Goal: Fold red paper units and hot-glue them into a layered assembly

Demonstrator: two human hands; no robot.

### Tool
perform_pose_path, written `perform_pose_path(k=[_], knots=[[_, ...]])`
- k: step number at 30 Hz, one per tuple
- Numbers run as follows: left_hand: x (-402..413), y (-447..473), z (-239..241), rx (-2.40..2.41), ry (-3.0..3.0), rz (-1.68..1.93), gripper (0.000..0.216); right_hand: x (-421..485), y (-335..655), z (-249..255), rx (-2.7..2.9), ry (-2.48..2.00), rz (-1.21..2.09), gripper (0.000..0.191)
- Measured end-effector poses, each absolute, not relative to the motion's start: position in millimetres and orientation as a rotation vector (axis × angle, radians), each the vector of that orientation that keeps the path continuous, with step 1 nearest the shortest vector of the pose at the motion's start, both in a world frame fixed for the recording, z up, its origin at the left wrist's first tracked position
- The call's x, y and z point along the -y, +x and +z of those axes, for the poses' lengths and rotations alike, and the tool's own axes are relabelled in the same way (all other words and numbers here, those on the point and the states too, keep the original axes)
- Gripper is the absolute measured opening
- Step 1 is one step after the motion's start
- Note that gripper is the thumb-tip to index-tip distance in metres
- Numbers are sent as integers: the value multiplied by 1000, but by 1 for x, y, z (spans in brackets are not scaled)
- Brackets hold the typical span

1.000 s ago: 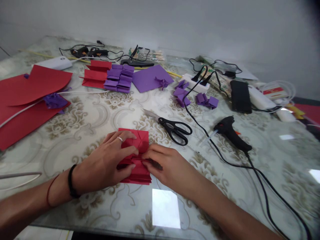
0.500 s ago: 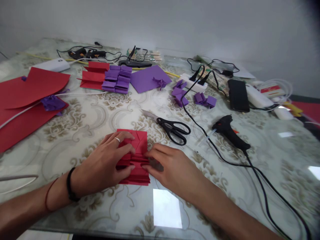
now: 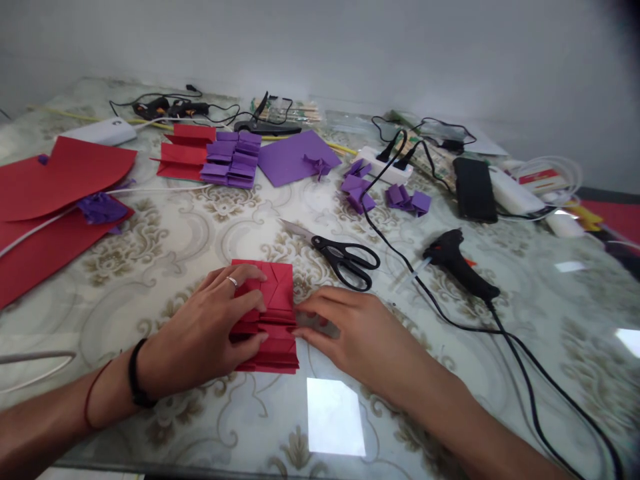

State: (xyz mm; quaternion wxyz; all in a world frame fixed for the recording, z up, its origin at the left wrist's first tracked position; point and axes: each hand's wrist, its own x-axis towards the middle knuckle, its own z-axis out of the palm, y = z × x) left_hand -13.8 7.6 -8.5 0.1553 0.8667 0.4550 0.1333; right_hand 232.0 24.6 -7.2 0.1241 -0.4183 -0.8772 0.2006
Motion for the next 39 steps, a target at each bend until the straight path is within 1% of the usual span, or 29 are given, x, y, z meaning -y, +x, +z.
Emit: perform_pose_path(k=[7, 17, 25, 26, 29, 30, 32, 34, 37, 39], knots=[[-9, -13, -9, -1287, 2470, 388, 9, -24, 229, -8, 2610, -1232, 658, 2], [-10, -12, -8, -1291, 2454, 381, 10, -22, 223, -9, 2661, -1247, 715, 7], [-12, -11, -7, -1304, 2484, 353, 11, -23, 225, -11, 2633, -1227, 706, 5], [-12, -12, -7, -1305, 2487, 349, 11, -23, 226, -10, 2608, -1214, 700, 4], [-12, -13, -8, -1305, 2496, 370, 15, -25, 229, -9, 2455, -1081, 702, 16], [-11, -13, -9, -1302, 2499, 388, 16, -26, 230, -8, 2396, -1007, 707, 18], [-11, -15, -12, -1294, 2506, 416, 18, -27, 231, -7, 2321, -865, 704, 13], [-10, -16, -14, -1289, 2503, 419, 20, -27, 229, -7, 2325, -796, 693, 13], [-10, -16, -15, -1272, 2490, 471, 29, -27, 227, -11, 2381, -842, 667, 9], [-10, -17, -12, -1231, 2463, 529, 29, -28, 226, -13, 2411, -881, 651, 7]])
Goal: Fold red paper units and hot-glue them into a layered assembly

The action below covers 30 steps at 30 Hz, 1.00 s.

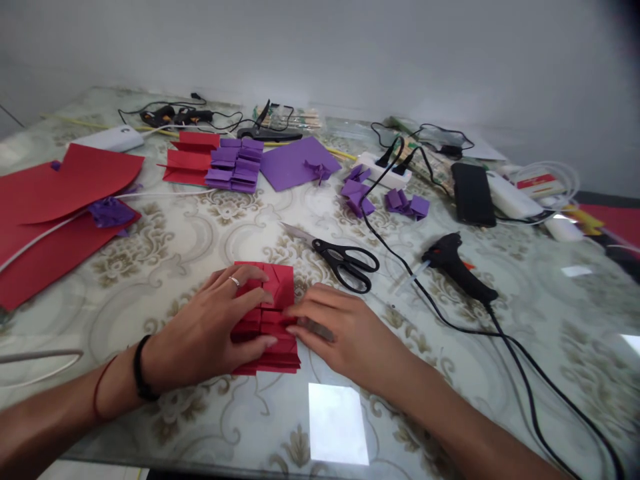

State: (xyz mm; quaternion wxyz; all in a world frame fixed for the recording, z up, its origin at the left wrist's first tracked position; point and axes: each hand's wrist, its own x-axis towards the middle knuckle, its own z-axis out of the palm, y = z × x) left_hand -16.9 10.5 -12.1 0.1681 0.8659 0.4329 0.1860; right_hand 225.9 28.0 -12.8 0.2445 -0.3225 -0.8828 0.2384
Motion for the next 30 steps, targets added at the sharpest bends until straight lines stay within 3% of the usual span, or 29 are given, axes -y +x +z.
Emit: perform_pose_path(k=[4, 20, 24, 30], knots=[[-12, -18, 1, -1168, 2438, 616, 13, -28, 226, -14, 2466, -917, 631, 9], [-19, -27, -3, -1102, 2453, 363, 12, -24, 225, -18, 2535, -898, 574, 24], [-20, -29, -5, -1129, 2412, 381, 13, -22, 221, -17, 2518, -834, 518, 10], [-22, -29, 4, -1132, 2296, 462, 17, -20, 220, -12, 2497, -863, 431, 17]])
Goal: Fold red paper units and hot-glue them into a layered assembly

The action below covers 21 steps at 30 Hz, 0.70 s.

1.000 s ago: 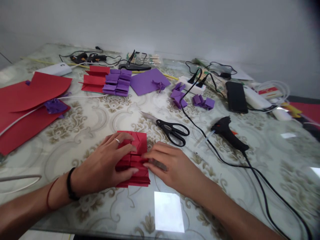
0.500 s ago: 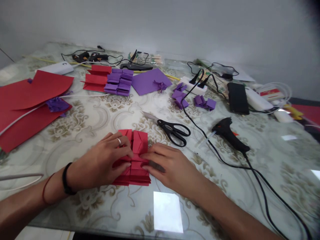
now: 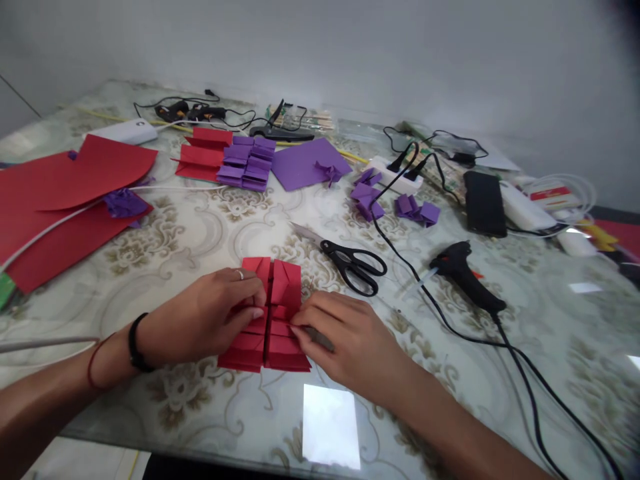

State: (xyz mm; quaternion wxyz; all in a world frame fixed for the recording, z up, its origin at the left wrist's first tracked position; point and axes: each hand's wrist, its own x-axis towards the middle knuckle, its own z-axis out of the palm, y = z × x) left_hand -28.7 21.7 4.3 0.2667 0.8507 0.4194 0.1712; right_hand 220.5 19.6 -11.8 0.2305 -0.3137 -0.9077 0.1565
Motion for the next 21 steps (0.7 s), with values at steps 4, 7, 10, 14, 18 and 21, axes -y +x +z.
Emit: perform_pose_path(k=[4, 7, 10, 14, 18, 21], knots=[[-23, -31, 14, -1124, 2217, 492, 15, -21, 224, -7, 2526, -892, 433, 18], [-25, -36, 18, -1109, 2215, 472, 14, -23, 226, -5, 2536, -905, 448, 18], [-27, -41, 21, -1074, 2244, 438, 13, -25, 228, -3, 2568, -925, 460, 18], [-31, -46, 26, -1040, 2263, 424, 13, -27, 232, -2, 2600, -955, 480, 16], [-33, -47, 31, -1018, 2256, 420, 14, -29, 235, -1, 2604, -989, 503, 14], [-33, -48, 32, -1015, 2269, 396, 13, -30, 237, 0, 2607, -1001, 527, 14]])
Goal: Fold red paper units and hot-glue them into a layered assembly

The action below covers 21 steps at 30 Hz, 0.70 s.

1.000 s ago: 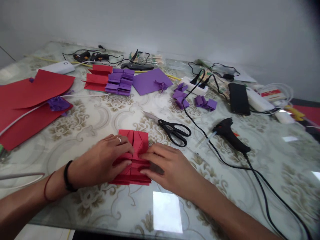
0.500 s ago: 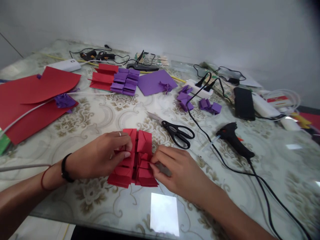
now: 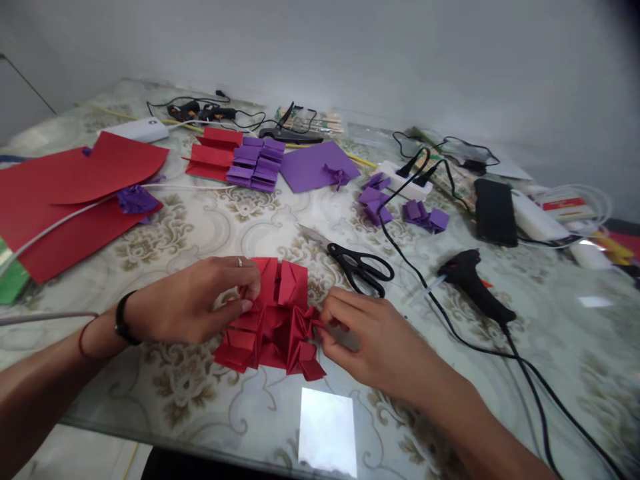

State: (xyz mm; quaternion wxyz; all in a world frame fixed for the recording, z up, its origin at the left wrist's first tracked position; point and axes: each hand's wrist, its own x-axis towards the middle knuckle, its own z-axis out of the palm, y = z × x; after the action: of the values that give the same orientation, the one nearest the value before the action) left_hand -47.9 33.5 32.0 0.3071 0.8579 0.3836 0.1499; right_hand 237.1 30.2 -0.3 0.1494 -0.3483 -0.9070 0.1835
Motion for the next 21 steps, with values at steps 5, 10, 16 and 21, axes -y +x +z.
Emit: perform_pose_path(k=[5, 10, 16, 21], knots=[[-35, -51, 33, -1033, 2277, 380, 12, -33, 241, 1, 2621, -1033, 612, 13], [-32, -46, 32, -1054, 2294, 445, 13, -33, 240, 3, 2470, -976, 748, 12], [-14, -29, 21, -971, 2345, 670, 16, -32, 233, 1, 2369, -948, 917, 13], [-5, -23, 10, -919, 2511, 669, 14, -31, 233, -2, 2329, -1005, 956, 10]])
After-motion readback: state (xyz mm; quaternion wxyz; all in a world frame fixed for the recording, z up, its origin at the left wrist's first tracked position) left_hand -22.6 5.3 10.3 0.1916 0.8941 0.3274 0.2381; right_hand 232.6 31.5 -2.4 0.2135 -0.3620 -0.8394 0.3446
